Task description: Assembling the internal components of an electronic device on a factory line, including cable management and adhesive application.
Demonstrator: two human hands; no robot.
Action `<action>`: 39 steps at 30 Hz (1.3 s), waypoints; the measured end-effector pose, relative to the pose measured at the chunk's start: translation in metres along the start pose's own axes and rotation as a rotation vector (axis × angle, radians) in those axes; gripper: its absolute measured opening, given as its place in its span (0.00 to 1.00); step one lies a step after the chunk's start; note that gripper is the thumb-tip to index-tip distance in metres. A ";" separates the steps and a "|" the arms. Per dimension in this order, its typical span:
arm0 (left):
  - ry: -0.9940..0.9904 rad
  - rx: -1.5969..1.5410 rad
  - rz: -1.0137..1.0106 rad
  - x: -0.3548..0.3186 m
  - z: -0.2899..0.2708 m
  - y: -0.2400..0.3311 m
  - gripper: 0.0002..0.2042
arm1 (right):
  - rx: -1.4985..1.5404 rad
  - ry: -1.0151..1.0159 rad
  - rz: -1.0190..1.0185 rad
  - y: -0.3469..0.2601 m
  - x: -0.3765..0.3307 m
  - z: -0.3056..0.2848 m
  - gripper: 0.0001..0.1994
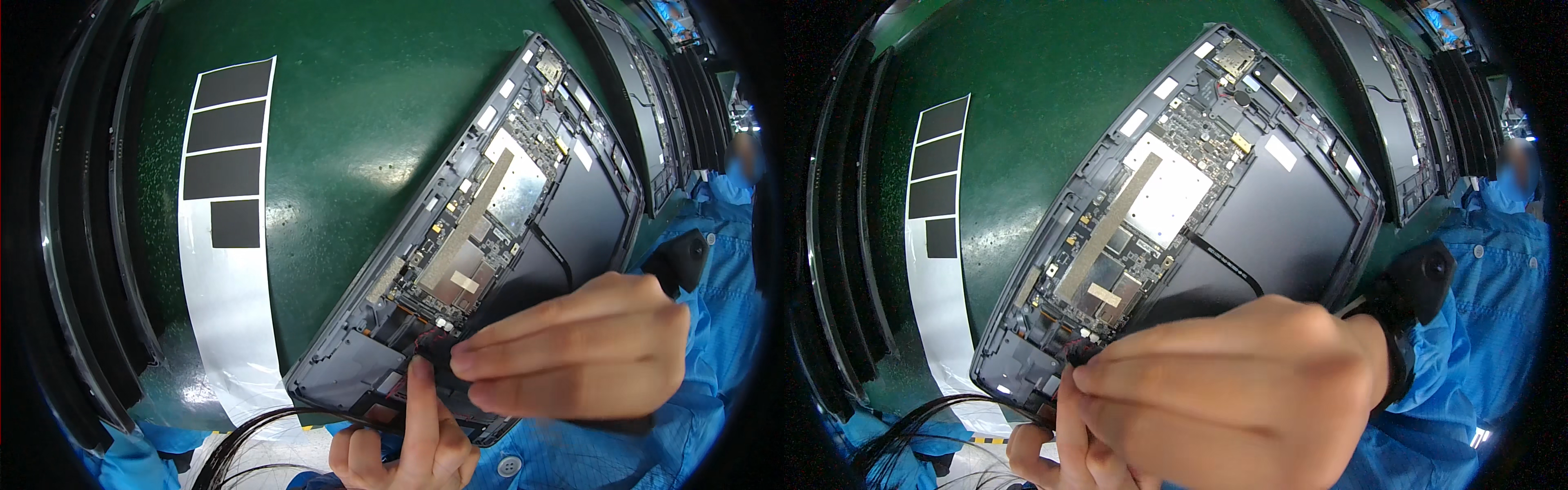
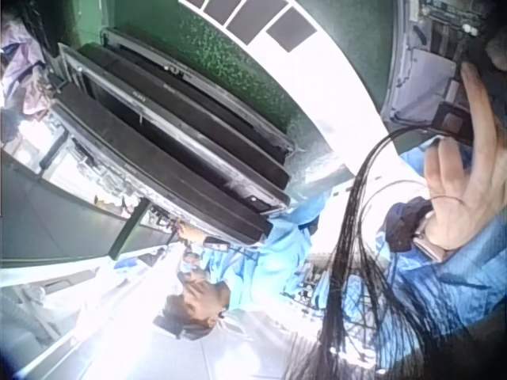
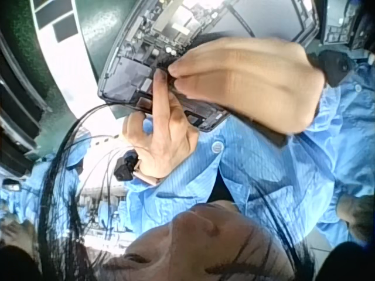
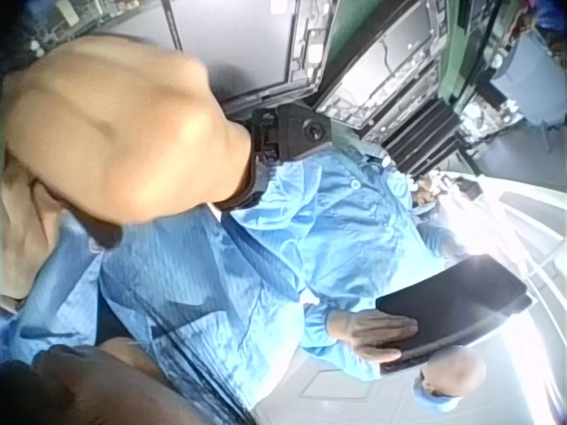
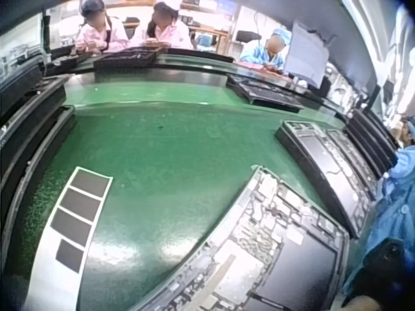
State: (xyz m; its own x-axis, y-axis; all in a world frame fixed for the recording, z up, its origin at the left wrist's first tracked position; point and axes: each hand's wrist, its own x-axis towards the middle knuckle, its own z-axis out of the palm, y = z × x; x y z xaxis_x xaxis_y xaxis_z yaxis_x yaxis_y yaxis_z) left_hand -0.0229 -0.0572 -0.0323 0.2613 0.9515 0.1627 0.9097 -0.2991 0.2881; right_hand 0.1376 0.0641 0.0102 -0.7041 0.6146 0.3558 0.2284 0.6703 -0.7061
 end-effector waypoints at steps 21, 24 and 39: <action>0.007 -0.039 -0.021 -0.001 -0.012 -0.002 0.14 | 0.186 0.080 0.068 0.013 -0.004 -0.003 0.04; -0.066 -0.092 -0.030 0.007 -0.021 0.002 0.14 | 0.176 0.070 0.071 0.011 -0.004 -0.006 0.02; -0.111 -0.085 -0.028 0.008 -0.025 0.002 0.14 | 0.135 0.057 -0.026 0.014 -0.004 -0.007 0.03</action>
State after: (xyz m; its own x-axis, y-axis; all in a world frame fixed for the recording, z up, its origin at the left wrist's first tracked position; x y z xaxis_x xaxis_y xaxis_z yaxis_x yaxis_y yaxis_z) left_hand -0.0266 -0.0517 -0.0069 0.2745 0.9603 0.0493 0.8879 -0.2729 0.3705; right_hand 0.1483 0.0740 0.0036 -0.6688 0.6225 0.4065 0.1151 0.6269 -0.7706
